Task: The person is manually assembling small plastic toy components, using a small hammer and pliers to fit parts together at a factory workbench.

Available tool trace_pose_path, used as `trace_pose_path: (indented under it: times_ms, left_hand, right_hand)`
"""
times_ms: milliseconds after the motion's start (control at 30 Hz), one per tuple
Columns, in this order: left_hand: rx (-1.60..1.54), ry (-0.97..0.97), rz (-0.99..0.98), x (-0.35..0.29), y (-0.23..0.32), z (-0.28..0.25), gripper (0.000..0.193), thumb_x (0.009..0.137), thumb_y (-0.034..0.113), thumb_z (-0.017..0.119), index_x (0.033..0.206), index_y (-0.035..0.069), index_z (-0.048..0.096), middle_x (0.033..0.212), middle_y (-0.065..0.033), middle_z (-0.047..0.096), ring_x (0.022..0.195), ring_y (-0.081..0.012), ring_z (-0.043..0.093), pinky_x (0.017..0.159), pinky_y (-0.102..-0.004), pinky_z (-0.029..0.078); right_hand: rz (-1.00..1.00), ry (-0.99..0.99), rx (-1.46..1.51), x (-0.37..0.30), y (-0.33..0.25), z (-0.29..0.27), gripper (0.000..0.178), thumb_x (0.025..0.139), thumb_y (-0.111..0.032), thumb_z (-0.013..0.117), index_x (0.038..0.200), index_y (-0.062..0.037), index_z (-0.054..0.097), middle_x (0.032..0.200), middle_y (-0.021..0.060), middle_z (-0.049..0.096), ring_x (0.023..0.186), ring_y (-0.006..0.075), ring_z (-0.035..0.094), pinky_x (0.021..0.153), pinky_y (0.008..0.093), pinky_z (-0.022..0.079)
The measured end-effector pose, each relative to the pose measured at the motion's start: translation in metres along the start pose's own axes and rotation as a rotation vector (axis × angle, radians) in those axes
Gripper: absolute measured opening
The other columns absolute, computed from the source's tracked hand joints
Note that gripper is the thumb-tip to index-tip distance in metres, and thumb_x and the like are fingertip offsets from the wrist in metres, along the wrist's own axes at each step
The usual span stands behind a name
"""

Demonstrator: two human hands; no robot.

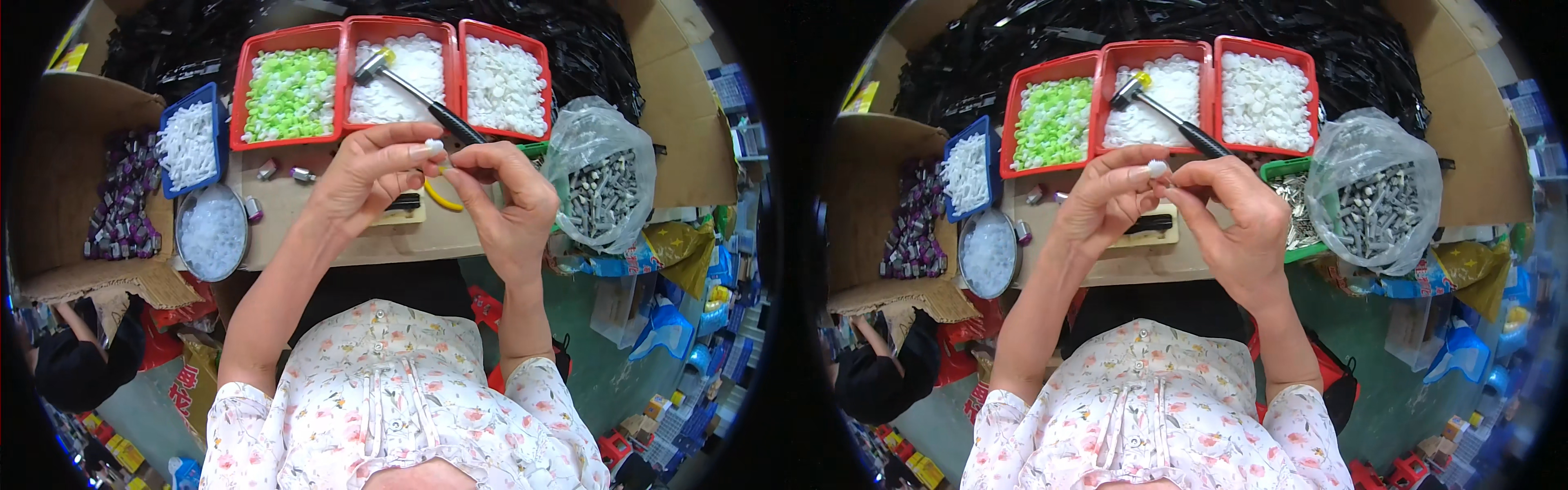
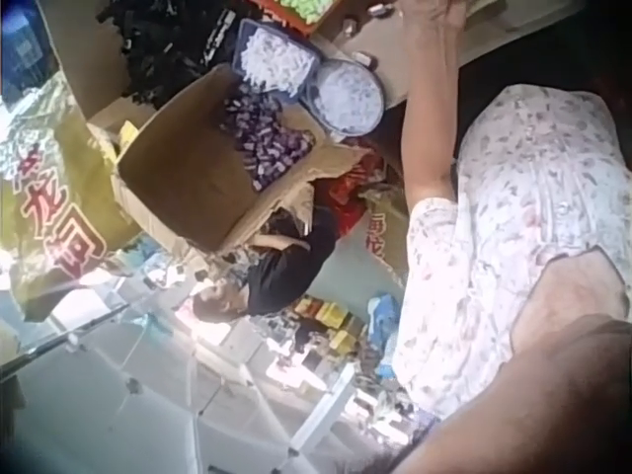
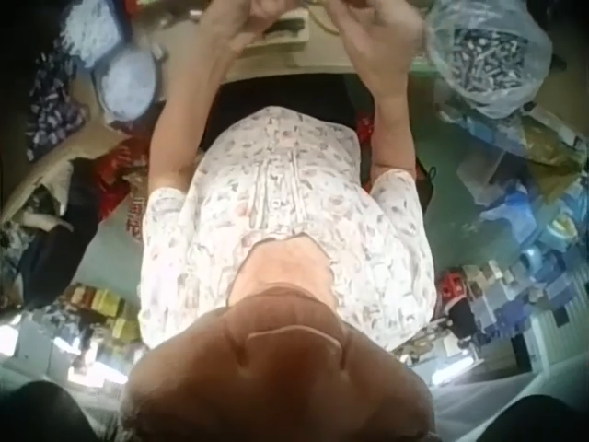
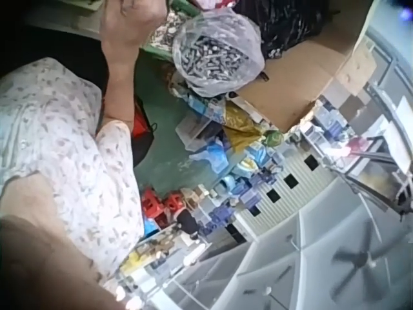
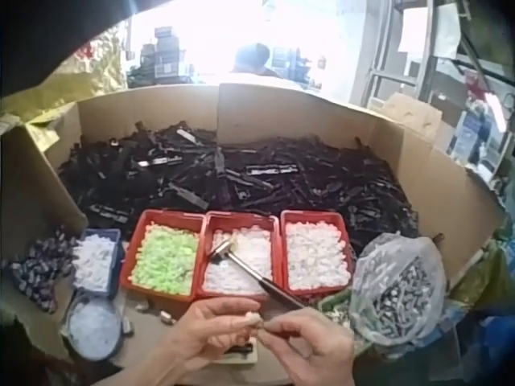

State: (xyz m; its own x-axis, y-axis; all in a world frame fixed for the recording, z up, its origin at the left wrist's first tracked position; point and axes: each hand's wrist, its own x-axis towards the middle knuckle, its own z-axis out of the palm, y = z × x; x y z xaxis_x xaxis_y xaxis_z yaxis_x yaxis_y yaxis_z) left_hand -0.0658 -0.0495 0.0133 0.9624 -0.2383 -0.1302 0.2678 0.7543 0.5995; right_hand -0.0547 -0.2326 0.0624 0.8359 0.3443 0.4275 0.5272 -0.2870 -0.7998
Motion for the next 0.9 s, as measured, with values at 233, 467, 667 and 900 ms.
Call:
trace_pose_path:
  times_ms: [233,467,667,900]
  left_hand:
    - [-0.052,-0.014,0.02,-0.022,-0.001,-0.017,0.023,0.087,0.004,0.074,0.109,0.001,0.072,0.1,-0.0081,0.072,0.089,-0.0147,0.068,0.074,-0.0271,0.055]
    - [0.234,-0.049,0.191,-0.025,0.0,-0.026,0.023,0.079,-0.003,0.079,0.102,-0.001,0.074,0.1,-0.0085,0.072,0.09,-0.0139,0.068,0.081,-0.0263,0.056]
    - [0.157,-0.065,0.041,-0.027,0.0,-0.025,0.023,0.076,-0.001,0.081,0.098,0.0,0.074,0.1,-0.0093,0.068,0.091,-0.0165,0.065,0.081,-0.0265,0.053]
    - [0.037,-0.171,0.004,-0.026,-0.009,-0.029,0.021,0.081,-0.002,0.076,0.102,-0.002,0.073,0.097,-0.0103,0.071,0.082,-0.0165,0.067,0.077,-0.0302,0.056]
  right_hand:
    - [-0.065,-0.063,-0.075,0.003,-0.008,0.02,0.015,0.079,0.006,0.075,0.092,0.0011,0.07,0.084,0.008,0.068,0.074,0.0136,0.065,0.068,0.025,0.051]
    - [-0.08,-0.155,-0.115,0.001,-0.005,0.019,0.015,0.078,0.006,0.076,0.091,0.0017,0.07,0.083,0.008,0.068,0.071,0.0131,0.064,0.065,0.0254,0.051]
    - [0.116,-0.197,0.12,-0.003,-0.002,0.015,0.018,0.079,0.003,0.079,0.092,0.0024,0.067,0.085,0.0049,0.066,0.075,0.01,0.061,0.069,0.0238,0.049]
    - [0.157,-0.196,0.431,-0.01,0.013,0.018,0.018,0.08,-0.004,0.08,0.09,0.0002,0.065,0.081,0.0017,0.067,0.073,0.0076,0.06,0.067,0.0234,0.05]
